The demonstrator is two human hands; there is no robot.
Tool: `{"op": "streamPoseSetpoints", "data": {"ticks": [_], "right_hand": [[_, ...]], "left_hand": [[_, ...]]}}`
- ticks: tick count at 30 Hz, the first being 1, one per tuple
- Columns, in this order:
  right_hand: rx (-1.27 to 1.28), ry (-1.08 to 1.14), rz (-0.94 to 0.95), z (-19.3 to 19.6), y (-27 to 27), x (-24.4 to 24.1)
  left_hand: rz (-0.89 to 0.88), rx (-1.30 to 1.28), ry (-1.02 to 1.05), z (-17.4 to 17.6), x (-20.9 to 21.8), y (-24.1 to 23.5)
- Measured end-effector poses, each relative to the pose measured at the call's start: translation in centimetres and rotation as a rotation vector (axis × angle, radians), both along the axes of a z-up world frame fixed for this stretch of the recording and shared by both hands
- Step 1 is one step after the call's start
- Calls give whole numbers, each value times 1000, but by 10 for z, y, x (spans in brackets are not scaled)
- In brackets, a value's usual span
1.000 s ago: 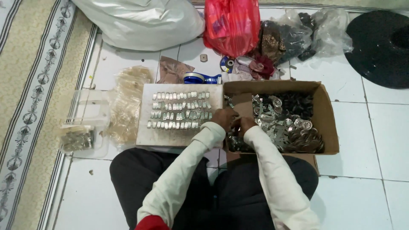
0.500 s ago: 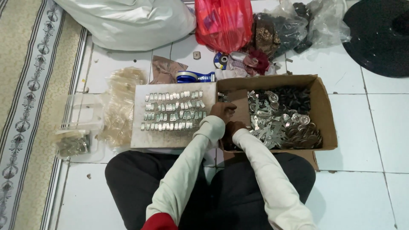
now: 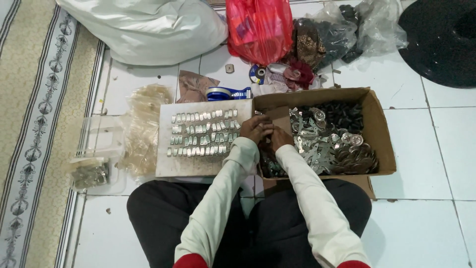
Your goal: A person sits on the floor and manually packs small metal buckles into plastic bags and organizes them on a board.
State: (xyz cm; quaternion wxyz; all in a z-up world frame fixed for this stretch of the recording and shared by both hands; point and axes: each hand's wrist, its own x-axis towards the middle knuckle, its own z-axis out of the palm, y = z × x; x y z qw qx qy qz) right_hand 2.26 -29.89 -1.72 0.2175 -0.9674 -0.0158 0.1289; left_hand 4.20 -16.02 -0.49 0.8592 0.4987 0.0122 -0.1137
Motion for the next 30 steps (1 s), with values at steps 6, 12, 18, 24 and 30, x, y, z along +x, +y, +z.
{"op": "streamPoseSetpoints", "data": {"ticks": [6,12,18,24,30], "right_hand": [[-202,-21,22,20,18,-3],[-43,-5,-58,14,14,1],[4,213,207,87,1,-13],[-340,125,443,-97,-14,-10],[-568,196,584,-37,-17,-28]], "left_hand": [[-26,63,30,29,-6,3],[-22,83,34,19,-4,6],[-48,61,-4,21,-8,9],[-54,102,-17,12,-4,10],[-72,256,-52,-12,6,4]]}}
